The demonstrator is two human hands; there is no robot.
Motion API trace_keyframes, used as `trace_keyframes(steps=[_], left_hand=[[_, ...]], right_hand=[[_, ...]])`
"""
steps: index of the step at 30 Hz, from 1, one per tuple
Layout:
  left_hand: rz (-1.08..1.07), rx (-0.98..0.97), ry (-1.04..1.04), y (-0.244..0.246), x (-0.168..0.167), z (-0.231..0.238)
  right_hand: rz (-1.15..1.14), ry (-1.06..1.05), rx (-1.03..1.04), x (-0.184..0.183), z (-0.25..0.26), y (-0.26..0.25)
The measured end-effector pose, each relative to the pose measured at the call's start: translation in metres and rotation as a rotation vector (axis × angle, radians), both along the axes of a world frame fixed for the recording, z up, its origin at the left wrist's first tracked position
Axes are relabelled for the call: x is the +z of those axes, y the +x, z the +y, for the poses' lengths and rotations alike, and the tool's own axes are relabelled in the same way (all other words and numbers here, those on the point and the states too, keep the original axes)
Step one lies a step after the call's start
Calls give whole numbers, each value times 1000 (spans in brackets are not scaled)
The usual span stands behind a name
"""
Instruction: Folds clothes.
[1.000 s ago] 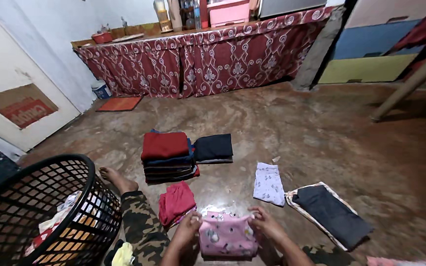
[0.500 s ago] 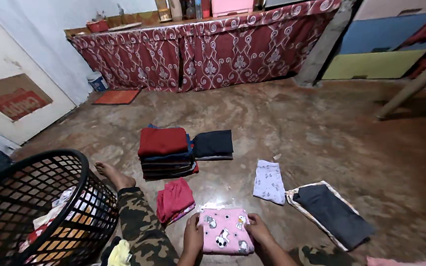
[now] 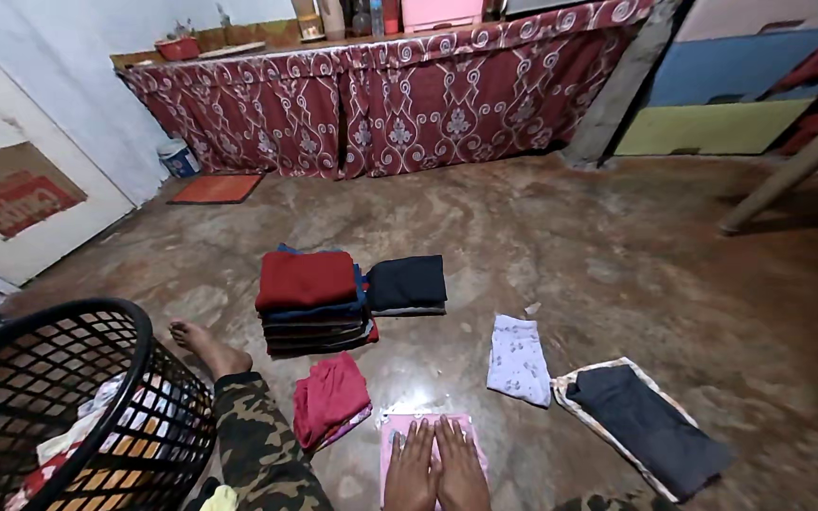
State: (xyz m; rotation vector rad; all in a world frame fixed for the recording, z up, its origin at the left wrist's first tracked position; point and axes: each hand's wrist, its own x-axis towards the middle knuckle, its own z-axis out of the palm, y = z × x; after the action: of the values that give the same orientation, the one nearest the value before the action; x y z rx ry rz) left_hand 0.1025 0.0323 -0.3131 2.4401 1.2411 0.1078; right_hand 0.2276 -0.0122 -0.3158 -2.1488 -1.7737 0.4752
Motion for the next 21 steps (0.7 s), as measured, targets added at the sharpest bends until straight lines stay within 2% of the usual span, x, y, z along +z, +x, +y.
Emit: trace_keyframes(steps=[7, 14, 18, 19, 21], left_hand=[[74, 281, 41, 1, -2, 10], [123, 440, -5, -36, 4, 14], [154, 569, 4, -63, 18, 7], [128, 594, 4, -61, 27, 4], [47, 614, -5, -55, 45, -3]], right_hand=[[-46, 5, -62, -10, 7, 6], [2, -169, -86, 4, 10, 29], [61, -113, -184, 21, -9, 33], [54, -74, -171, 30, -16, 27], [44, -30, -13, 55, -32, 9]])
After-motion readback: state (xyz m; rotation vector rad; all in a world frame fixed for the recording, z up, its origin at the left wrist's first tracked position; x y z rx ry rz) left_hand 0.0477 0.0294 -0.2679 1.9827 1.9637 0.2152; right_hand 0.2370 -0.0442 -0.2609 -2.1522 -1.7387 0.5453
